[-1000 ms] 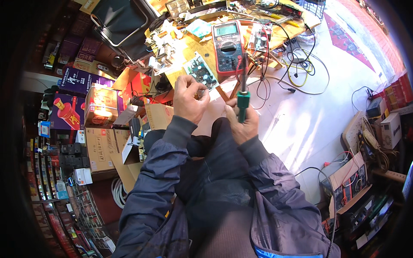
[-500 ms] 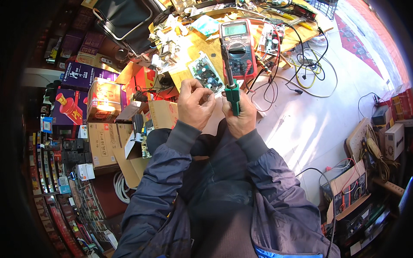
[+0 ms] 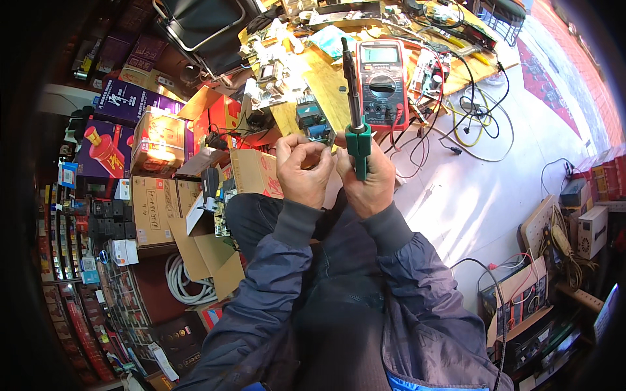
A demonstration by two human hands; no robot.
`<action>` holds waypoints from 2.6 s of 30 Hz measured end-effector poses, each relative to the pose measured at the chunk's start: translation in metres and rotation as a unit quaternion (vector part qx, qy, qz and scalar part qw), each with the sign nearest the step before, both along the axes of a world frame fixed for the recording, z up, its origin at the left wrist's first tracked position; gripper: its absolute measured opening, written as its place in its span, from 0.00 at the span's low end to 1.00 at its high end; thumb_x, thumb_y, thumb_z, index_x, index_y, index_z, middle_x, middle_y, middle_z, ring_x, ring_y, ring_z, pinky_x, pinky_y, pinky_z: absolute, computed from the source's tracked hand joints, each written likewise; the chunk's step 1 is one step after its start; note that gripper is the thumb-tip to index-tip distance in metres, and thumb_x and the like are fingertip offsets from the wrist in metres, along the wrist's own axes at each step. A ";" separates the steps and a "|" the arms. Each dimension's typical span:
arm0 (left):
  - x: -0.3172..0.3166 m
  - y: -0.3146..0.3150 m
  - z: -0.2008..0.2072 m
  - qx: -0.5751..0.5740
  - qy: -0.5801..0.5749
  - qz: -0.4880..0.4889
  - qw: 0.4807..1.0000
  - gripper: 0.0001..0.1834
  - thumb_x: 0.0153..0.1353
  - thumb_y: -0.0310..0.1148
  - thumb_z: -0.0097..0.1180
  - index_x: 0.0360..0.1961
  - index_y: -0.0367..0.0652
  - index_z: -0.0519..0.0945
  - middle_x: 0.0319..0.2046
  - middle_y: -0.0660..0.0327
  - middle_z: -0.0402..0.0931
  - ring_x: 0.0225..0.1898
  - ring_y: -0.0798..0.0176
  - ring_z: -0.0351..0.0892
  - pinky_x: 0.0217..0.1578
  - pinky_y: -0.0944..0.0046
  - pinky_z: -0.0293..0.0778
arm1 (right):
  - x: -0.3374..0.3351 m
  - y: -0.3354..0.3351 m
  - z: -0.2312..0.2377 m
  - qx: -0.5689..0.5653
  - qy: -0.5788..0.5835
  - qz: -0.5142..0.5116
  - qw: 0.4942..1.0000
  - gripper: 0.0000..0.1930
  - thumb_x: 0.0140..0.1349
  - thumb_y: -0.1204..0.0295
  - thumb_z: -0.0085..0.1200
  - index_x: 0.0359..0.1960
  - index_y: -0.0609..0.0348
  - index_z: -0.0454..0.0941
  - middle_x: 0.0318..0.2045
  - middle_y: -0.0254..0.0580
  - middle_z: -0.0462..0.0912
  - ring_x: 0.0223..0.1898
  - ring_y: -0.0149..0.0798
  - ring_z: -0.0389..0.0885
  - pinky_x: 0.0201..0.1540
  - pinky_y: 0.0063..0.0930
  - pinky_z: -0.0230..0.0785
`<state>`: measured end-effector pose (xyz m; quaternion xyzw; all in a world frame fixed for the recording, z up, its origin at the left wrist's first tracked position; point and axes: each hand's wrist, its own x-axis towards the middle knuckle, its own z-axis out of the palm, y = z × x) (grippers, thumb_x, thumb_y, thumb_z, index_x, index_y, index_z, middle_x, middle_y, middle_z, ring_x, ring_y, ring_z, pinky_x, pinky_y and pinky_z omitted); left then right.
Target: The person sits cross-legged on the floor and uses a soldering iron to work on a green circuit board. They repeatedly flip the board, apply solder to various points, and occasionally use a multimeter to test connections.
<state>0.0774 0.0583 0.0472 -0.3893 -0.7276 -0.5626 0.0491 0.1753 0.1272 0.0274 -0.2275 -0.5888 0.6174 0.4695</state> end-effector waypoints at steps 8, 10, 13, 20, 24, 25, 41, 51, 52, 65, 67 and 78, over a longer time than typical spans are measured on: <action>0.004 -0.007 -0.007 0.006 0.019 0.078 0.997 0.07 0.52 0.21 0.71 0.32 0.37 0.85 0.41 0.55 0.79 0.41 0.56 0.83 0.43 0.62 0.80 | -0.002 -0.017 0.006 0.031 -0.008 0.007 0.999 0.14 0.67 0.86 0.59 0.53 0.67 0.84 0.31 0.24 0.77 0.30 0.19 0.66 0.38 0.16 0.66; 0.002 -0.008 -0.007 0.002 0.023 0.082 0.996 0.08 0.52 0.20 0.71 0.33 0.37 0.84 0.41 0.55 0.79 0.40 0.57 0.85 0.42 0.62 0.82 | -0.003 -0.018 0.006 0.027 -0.021 0.005 0.999 0.14 0.67 0.84 0.60 0.53 0.65 0.84 0.30 0.25 0.77 0.29 0.19 0.67 0.36 0.17 0.66; 0.000 -0.010 -0.009 -0.004 0.026 0.075 0.997 0.08 0.54 0.18 0.69 0.34 0.35 0.83 0.43 0.56 0.78 0.37 0.59 0.90 0.40 0.63 0.85 | -0.004 -0.020 0.006 0.021 -0.027 0.007 0.999 0.13 0.67 0.82 0.61 0.52 0.63 0.85 0.28 0.25 0.76 0.29 0.20 0.69 0.36 0.18 0.67; 0.000 -0.006 -0.020 0.009 -0.014 0.091 0.996 0.08 0.55 0.19 0.68 0.35 0.36 0.83 0.41 0.58 0.78 0.34 0.60 0.88 0.38 0.63 0.84 | -0.002 -0.022 0.003 0.013 -0.032 0.027 0.999 0.15 0.67 0.85 0.59 0.55 0.65 0.84 0.28 0.22 0.68 0.29 0.20 0.63 0.38 0.17 0.66; 0.006 -0.004 -0.025 0.059 -0.097 0.081 0.990 0.08 0.54 0.22 0.69 0.35 0.38 0.83 0.42 0.59 0.79 0.35 0.60 0.86 0.43 0.59 0.78 | 0.000 -0.020 -0.006 0.012 -0.041 0.027 0.999 0.15 0.67 0.85 0.60 0.56 0.66 0.83 0.30 0.24 0.70 0.31 0.20 0.65 0.41 0.19 0.70; 0.005 -0.004 -0.025 0.035 -0.062 0.095 0.993 0.08 0.54 0.23 0.69 0.35 0.39 0.83 0.42 0.60 0.79 0.35 0.59 0.86 0.44 0.58 0.76 | 0.000 -0.019 -0.009 0.008 -0.043 0.025 0.999 0.15 0.68 0.85 0.60 0.55 0.66 0.83 0.30 0.25 0.71 0.32 0.21 0.67 0.43 0.20 0.71; 0.000 -0.007 -0.024 0.015 -0.039 0.059 0.997 0.05 0.64 0.22 0.64 0.37 0.32 0.80 0.43 0.60 0.74 0.38 0.66 0.81 0.41 0.66 0.78 | -0.001 -0.015 -0.024 -0.033 -0.059 0.093 0.993 0.15 0.70 0.85 0.58 0.57 0.67 0.80 0.41 0.32 0.84 0.38 0.23 0.76 0.48 0.21 0.72; 0.003 0.005 -0.022 0.069 -0.110 0.060 0.990 0.05 0.58 0.22 0.68 0.35 0.35 0.84 0.41 0.57 0.83 0.36 0.59 0.86 0.42 0.61 0.81 | 0.003 -0.010 -0.020 -0.012 -0.068 0.060 0.996 0.16 0.69 0.85 0.59 0.57 0.65 0.82 0.36 0.27 0.79 0.33 0.20 0.68 0.41 0.17 0.66; 0.001 0.005 -0.020 0.047 -0.079 0.065 0.994 0.06 0.59 0.21 0.67 0.36 0.33 0.84 0.41 0.56 0.83 0.36 0.59 0.87 0.41 0.62 0.83 | 0.002 -0.010 -0.020 -0.013 -0.057 0.060 0.996 0.17 0.68 0.83 0.60 0.57 0.63 0.82 0.34 0.28 0.79 0.32 0.21 0.70 0.40 0.19 0.68; -0.002 0.000 -0.016 0.011 -0.140 0.091 0.986 0.06 0.62 0.26 0.67 0.36 0.33 0.85 0.42 0.57 0.79 0.47 0.59 0.78 0.52 0.58 0.73 | 0.037 -0.012 -0.011 -0.044 -0.098 0.063 0.992 0.07 0.67 0.81 0.62 0.46 0.63 0.83 0.30 0.25 0.76 0.29 0.20 0.64 0.34 0.20 0.61; -0.004 0.001 -0.015 0.013 -0.141 0.096 0.985 0.07 0.62 0.27 0.68 0.36 0.33 0.85 0.41 0.57 0.79 0.46 0.59 0.78 0.52 0.59 0.73 | 0.048 -0.010 -0.012 -0.033 -0.104 0.065 0.992 0.03 0.67 0.81 0.63 0.40 0.64 0.82 0.29 0.26 0.76 0.29 0.20 0.64 0.34 0.20 0.61; -0.003 0.001 -0.017 0.036 -0.173 0.087 0.980 0.08 0.65 0.28 0.67 0.37 0.31 0.84 0.41 0.59 0.79 0.47 0.65 0.77 0.53 0.63 0.72 | 0.052 -0.003 0.003 -0.040 -0.118 0.058 0.990 0.09 0.66 0.84 0.61 0.46 0.64 0.81 0.32 0.32 0.78 0.31 0.22 0.72 0.35 0.19 0.65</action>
